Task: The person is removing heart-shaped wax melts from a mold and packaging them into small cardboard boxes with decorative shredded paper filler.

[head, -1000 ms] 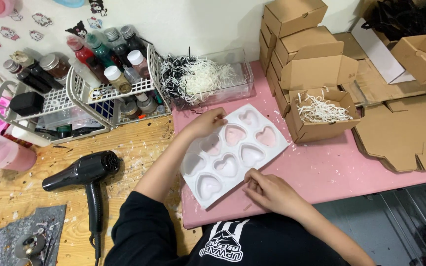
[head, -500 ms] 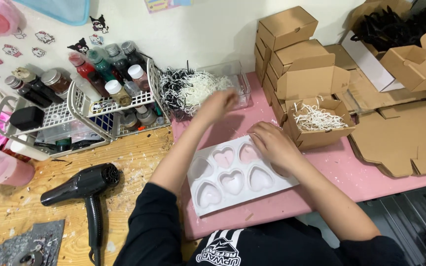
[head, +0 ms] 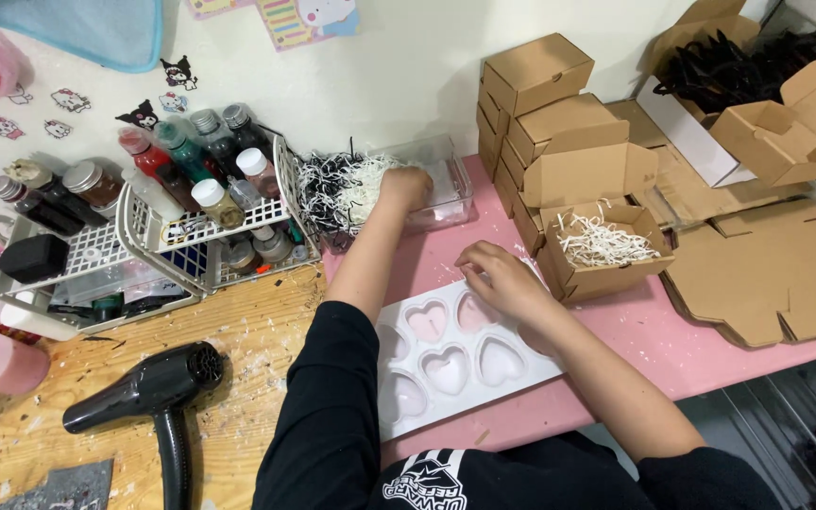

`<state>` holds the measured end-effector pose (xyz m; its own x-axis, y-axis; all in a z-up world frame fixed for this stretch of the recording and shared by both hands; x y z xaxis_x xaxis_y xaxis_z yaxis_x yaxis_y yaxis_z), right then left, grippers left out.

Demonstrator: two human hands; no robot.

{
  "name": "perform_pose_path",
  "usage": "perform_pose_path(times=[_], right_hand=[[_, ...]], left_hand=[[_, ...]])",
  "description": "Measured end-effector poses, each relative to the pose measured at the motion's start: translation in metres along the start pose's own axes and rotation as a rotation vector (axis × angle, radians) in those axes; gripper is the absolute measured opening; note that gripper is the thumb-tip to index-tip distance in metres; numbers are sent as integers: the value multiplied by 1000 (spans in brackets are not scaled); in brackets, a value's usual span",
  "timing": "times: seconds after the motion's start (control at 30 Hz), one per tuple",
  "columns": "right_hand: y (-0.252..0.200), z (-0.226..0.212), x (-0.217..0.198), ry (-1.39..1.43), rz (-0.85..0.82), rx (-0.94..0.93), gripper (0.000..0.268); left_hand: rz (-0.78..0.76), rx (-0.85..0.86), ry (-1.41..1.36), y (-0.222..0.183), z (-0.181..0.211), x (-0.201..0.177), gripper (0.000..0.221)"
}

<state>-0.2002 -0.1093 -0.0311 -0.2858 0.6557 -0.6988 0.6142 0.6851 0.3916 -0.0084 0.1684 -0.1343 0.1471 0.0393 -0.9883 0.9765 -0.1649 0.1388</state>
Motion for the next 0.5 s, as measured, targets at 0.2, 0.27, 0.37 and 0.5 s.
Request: perform_pose_path(times=[0.2,0.27,0.37,0.5], right_hand=[[18,9,8,-43,59,62,18],[34,9,6,-81,103,49,19],[61,17,7,-151,189,84,22],[112,30,10,-243,151,264,22]], left_hand=[[-76,55,102,-6,3,-8,18],[-74,66,59,-19,12,-48,21],[-113,47,-85,-25,10,-70,30],[-214,-100,-376,-10,-15,-50,41]])
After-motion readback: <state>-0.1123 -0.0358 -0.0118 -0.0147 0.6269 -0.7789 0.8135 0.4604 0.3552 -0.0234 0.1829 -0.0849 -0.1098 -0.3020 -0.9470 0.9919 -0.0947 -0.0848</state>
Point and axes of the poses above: each hand's wrist, its own y-axis towards the middle knuckle, its own x-axis out of the palm, z = x × y, the point moved 1 cm from there along y, towards the middle knuckle, and after that the axes turned 1 degree about y, right-handed, at the moved point
